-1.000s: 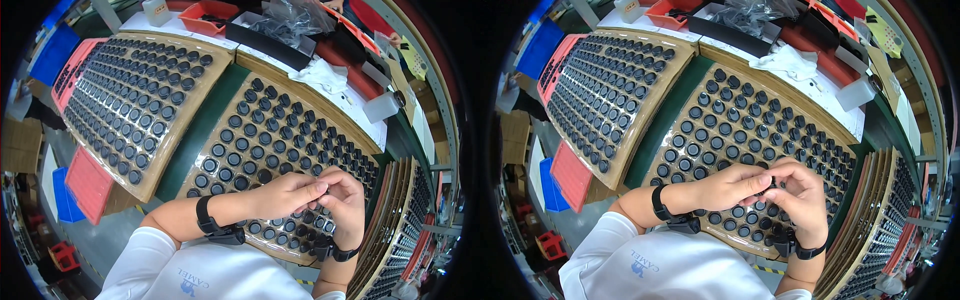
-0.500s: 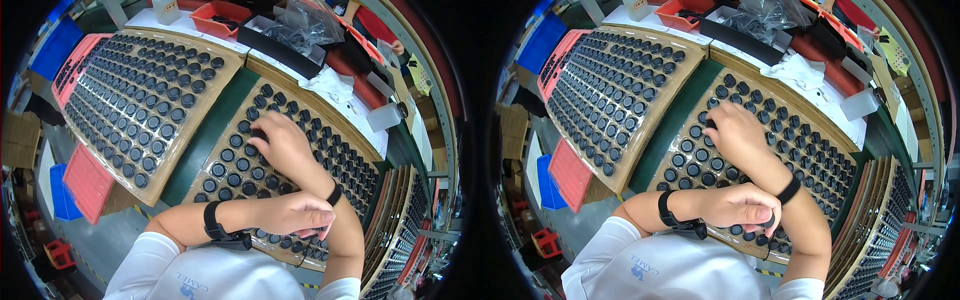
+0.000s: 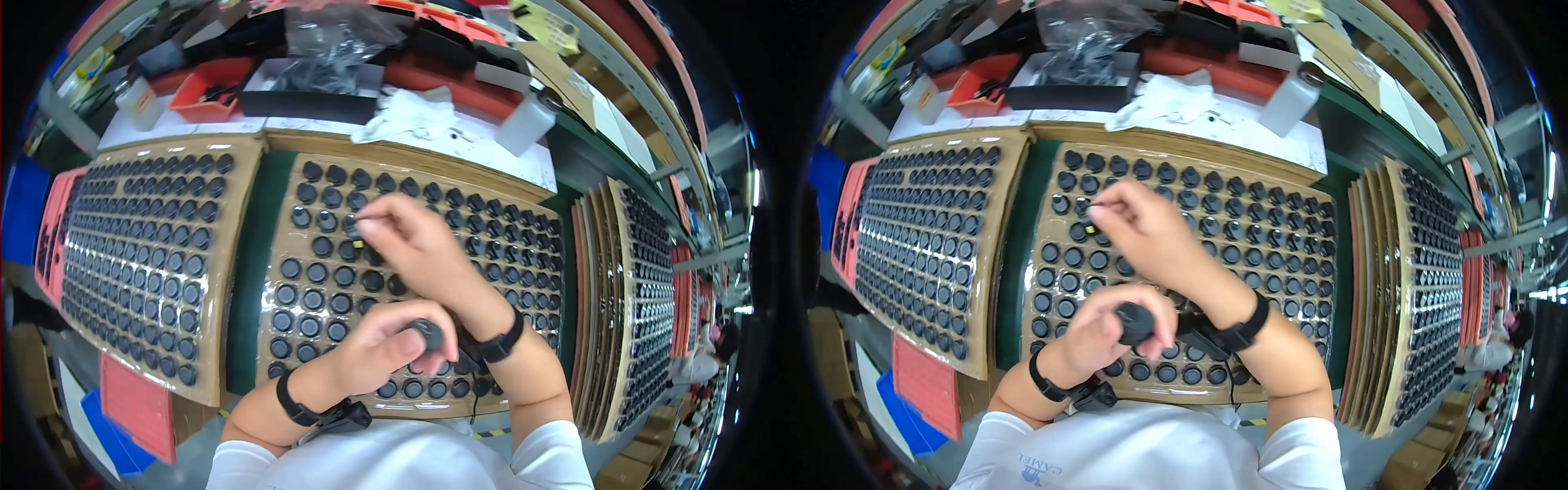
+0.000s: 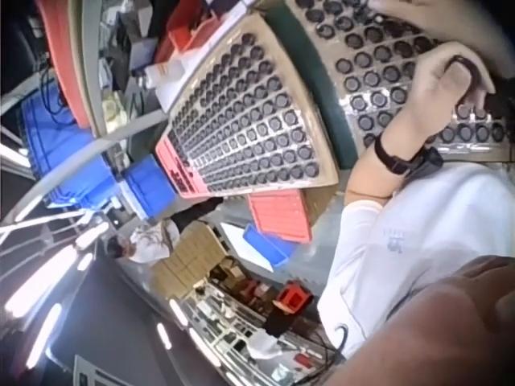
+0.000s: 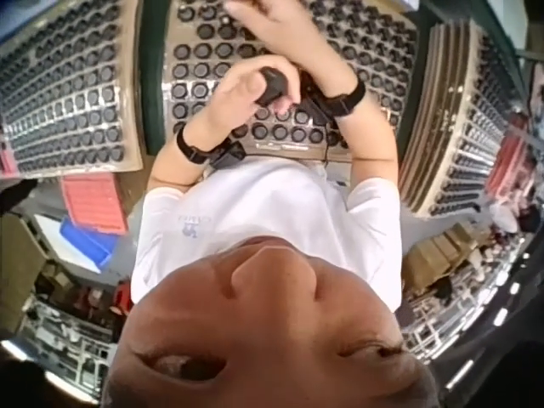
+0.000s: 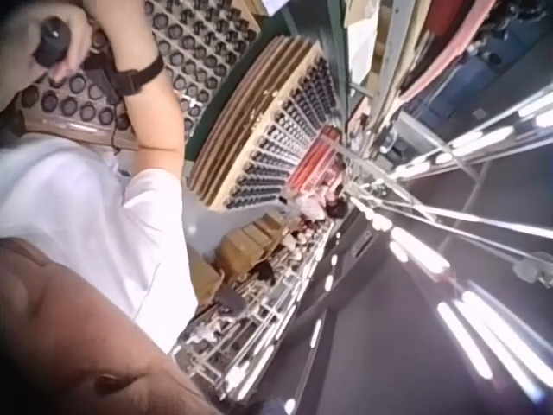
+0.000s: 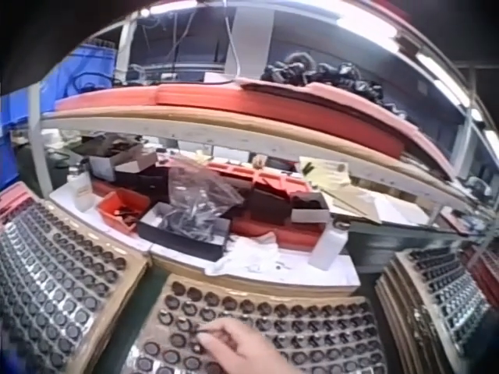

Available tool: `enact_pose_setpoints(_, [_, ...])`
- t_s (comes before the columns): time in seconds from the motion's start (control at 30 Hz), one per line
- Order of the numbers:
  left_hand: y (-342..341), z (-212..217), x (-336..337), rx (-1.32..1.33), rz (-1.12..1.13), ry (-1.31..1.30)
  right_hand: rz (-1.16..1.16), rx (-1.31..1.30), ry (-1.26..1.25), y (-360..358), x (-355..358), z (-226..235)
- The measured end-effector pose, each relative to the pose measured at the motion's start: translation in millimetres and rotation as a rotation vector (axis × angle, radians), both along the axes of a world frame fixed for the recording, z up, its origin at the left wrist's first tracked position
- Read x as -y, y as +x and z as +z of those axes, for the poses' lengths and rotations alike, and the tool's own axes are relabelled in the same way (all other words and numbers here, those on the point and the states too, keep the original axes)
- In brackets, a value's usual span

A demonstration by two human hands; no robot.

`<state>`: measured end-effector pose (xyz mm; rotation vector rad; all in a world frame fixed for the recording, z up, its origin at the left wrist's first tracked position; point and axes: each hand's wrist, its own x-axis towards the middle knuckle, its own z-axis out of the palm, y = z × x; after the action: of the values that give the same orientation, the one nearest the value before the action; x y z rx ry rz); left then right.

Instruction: The person picks up a black component from a tray, attaches a small circular piece to it, and then connects a flexible black tube. They repeat this process for several units, placing each completed assembly back onto the tray.

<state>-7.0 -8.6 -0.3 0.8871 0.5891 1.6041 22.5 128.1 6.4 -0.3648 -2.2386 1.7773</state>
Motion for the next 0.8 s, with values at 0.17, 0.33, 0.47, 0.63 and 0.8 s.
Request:
enact_pose_setpoints(0.17, [7,1,-3,-0.137,0.503,-0.12,-0.325,-0.098,-0.41,79,-10,20])
enact_pose_setpoints(0.33, [8,4,-13,-0.127,0.481,-0.256,-0.317,-0.285,0.1,110,9,7])
enact_pose_setpoints(0.47, [14,-2,-12,-0.387,0.473,-0.226,-0.235,-0.299,0.432,112,5,4])
enact_pose_setpoints(0.63, [11,-5,-12,-0.413,0.408,-0.281,-0.218,-0.373,0.546,113,1,4])
enact_pose_setpoints(0.8, [10,-8,-15,-0.225,0.352,-0.27,-0.214,-0.338,0.06,119,2,2])
